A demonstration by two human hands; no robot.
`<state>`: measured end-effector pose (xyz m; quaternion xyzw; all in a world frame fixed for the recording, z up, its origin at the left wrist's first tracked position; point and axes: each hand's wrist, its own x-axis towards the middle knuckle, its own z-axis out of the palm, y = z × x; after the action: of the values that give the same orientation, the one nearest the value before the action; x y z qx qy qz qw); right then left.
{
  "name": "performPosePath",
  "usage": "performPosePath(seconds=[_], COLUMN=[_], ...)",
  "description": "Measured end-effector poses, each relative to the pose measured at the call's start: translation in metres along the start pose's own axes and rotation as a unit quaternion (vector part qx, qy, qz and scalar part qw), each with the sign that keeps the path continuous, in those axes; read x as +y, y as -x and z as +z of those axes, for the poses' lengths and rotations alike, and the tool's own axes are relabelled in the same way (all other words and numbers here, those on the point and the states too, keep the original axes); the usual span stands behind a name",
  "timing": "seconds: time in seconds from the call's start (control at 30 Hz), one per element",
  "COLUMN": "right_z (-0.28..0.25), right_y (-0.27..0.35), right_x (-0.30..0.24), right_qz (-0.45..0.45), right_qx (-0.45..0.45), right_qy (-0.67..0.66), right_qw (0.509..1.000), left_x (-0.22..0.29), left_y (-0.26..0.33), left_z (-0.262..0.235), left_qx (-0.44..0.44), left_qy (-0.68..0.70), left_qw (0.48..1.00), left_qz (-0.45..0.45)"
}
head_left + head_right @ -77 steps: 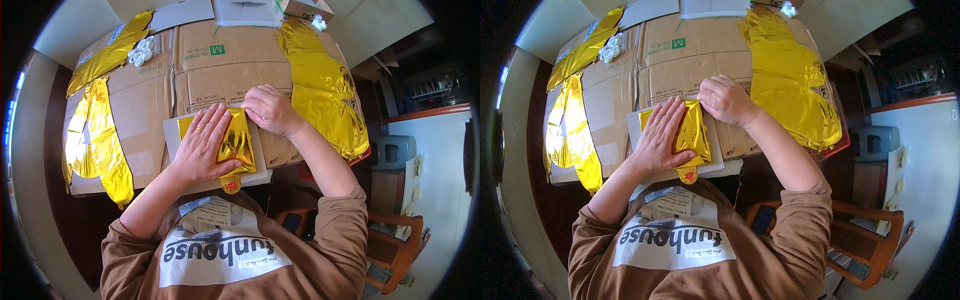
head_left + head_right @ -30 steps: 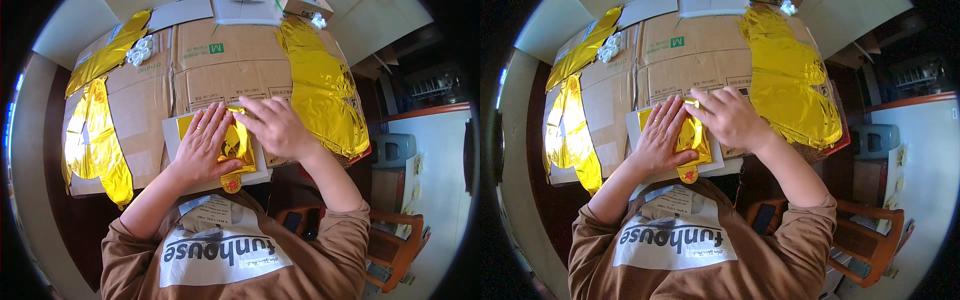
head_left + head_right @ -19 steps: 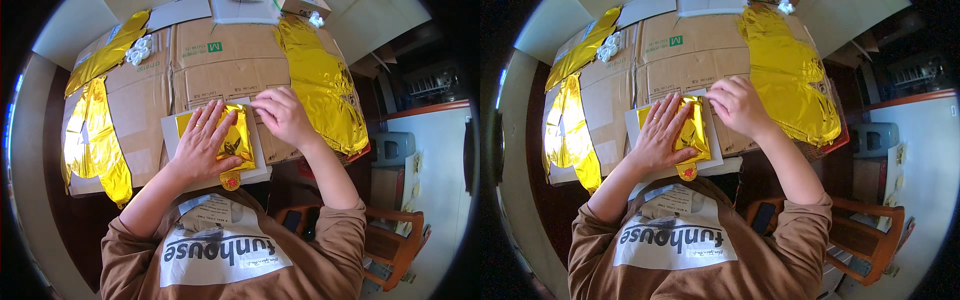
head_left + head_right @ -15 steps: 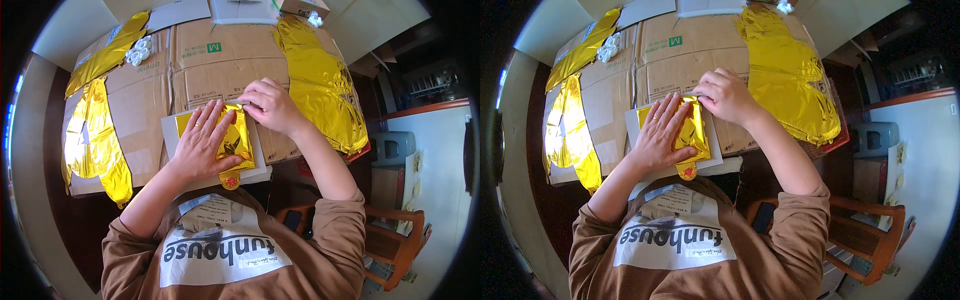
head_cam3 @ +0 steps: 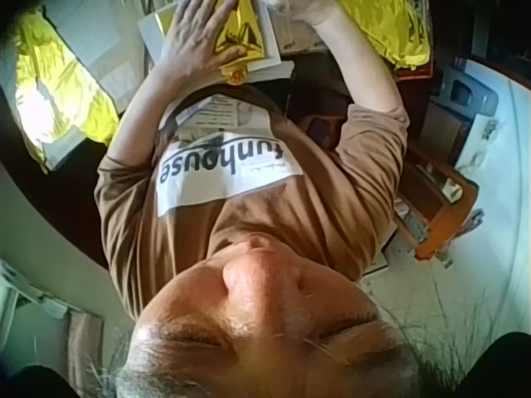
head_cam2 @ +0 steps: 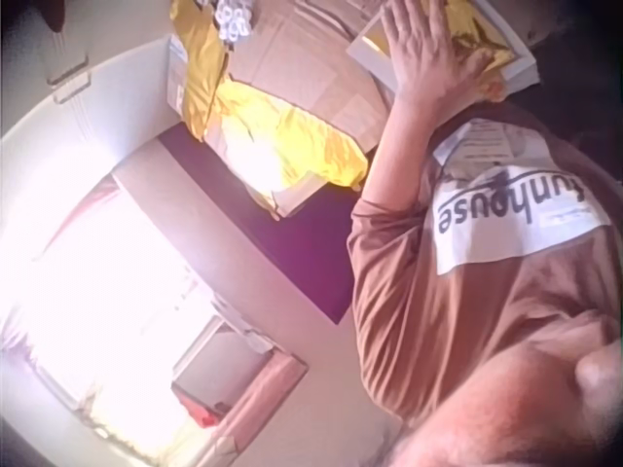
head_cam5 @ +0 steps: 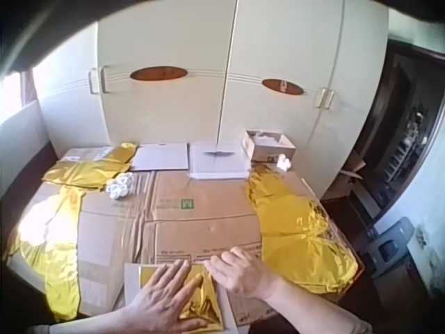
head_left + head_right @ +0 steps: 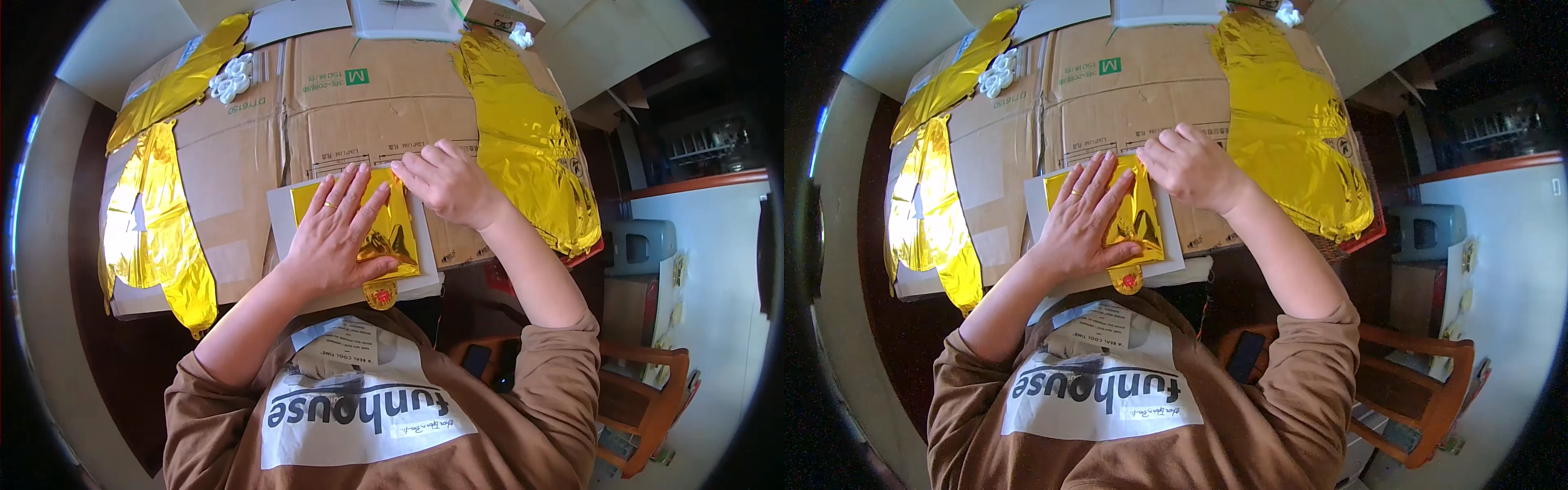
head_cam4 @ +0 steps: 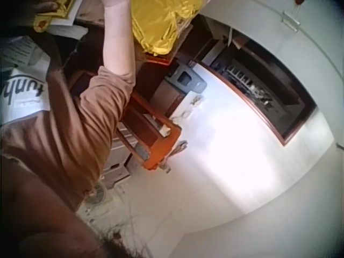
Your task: Folding gold foil balloons and placing them into plastic sleeves with backing cards.
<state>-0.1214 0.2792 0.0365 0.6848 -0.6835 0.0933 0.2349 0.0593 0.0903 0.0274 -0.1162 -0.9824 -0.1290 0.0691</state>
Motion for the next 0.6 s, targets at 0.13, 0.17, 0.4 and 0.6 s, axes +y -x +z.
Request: performPosePath(seconds=[0.13,0.17,0.4,0.6], right_z=[-0.012,-0.020,-0.042,-0.046], right_y=[0.003,0.001,0.029,0.044], right_x=[-0.008,-0.014,-0.097,-0.131], right_qz=[0.054,0.070,0.146,0.245], right_qx=[-0.010,-0.010,-0.027,-0.039], right_qy=[-0.010,-0.015,-0.105,-0.086], right_qw=[0.998,0.997,0.983,0.965], left_x=[0.002,0.002,0.002,0.006], left_y=[-0.001,-0.001,-0.002,-0.001], left_z=[-0.001,-0.001,0.001,-0.003], left_qx=[-0.001,-0.001,0.011,0.011], left_qy=[-0.002,-0.002,0.010,0.036], left_qw=[1.000,1.000,1.000,0.999], left_qz=[-0.002,-0.005,0.004,0.003])
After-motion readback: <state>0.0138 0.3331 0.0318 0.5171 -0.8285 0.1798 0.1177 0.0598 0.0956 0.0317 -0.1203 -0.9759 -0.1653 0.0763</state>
